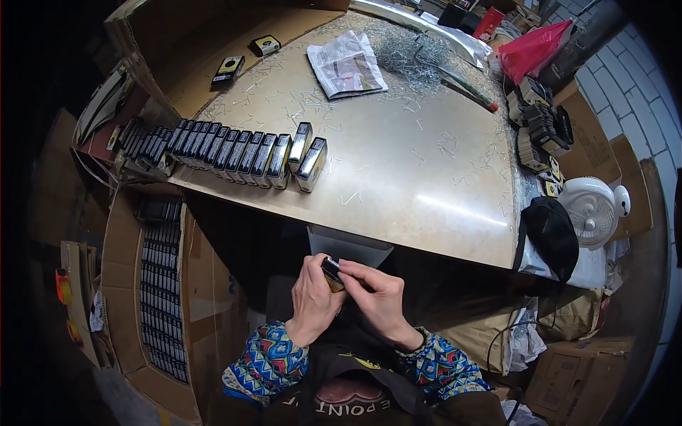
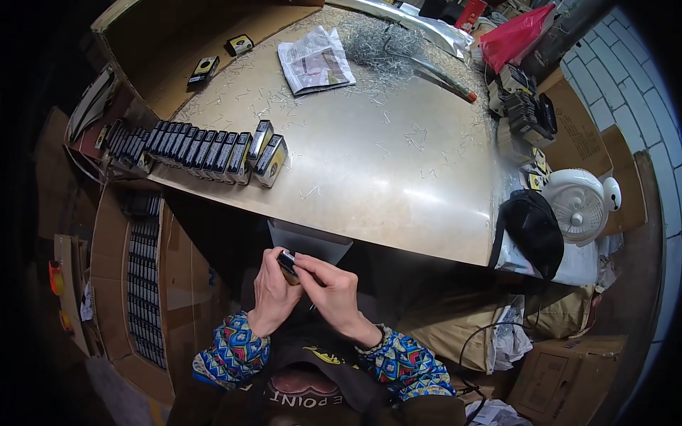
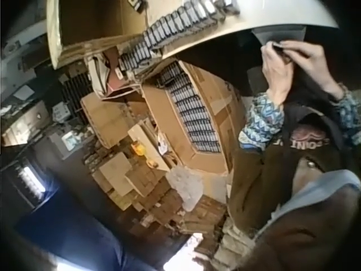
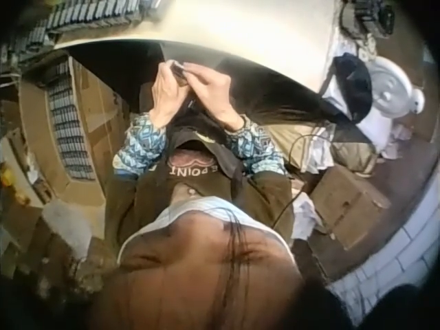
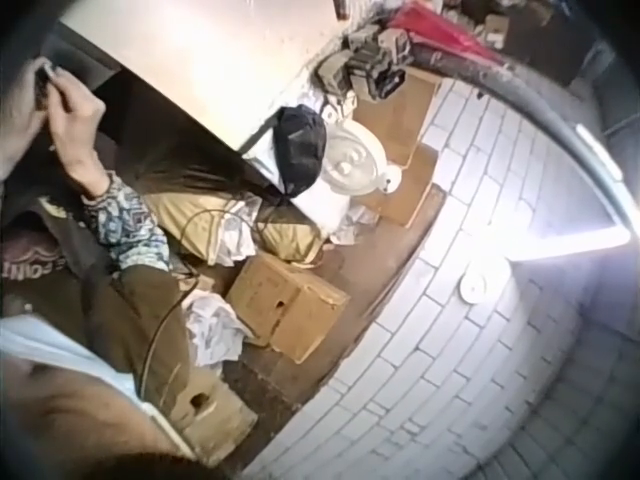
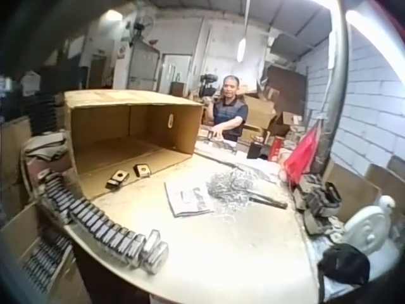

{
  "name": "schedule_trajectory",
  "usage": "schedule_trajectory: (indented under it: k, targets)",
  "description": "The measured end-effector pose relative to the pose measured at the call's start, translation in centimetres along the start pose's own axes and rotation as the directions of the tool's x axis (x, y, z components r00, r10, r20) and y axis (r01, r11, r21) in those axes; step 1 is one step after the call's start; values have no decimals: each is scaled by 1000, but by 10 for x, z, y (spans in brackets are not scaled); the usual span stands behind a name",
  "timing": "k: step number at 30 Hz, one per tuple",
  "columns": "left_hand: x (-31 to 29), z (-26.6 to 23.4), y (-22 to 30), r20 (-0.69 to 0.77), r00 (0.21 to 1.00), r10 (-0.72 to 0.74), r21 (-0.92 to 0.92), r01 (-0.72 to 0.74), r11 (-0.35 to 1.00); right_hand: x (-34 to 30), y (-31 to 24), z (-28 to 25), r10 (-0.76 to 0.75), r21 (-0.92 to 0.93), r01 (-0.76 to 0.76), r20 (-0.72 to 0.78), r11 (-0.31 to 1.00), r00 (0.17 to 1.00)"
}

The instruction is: Packaging small boxed items into larger cardboard containers on an assembly line.

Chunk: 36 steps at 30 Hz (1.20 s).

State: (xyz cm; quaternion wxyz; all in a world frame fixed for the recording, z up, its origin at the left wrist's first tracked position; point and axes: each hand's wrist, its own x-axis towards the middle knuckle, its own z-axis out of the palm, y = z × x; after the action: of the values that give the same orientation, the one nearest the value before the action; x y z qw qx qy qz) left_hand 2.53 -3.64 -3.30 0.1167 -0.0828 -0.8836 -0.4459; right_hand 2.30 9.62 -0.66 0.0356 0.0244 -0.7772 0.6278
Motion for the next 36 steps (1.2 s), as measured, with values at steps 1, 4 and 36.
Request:
schedule_trajectory:
  k: [1,4,36]
  targets:
    - [0,0,1,14,1000,-18,-9,18,1000,0,2,1,-154,-107,151,-15,983,988]
    - [-1,3,-3,29,997,-75,-36,76,996,-2,3,6,-299,-230,292,3,928,954]
    - [292,-117,-87,291,938,188,699,-342,627,228,53,-223,-88,-924,-313,-338,218,937]
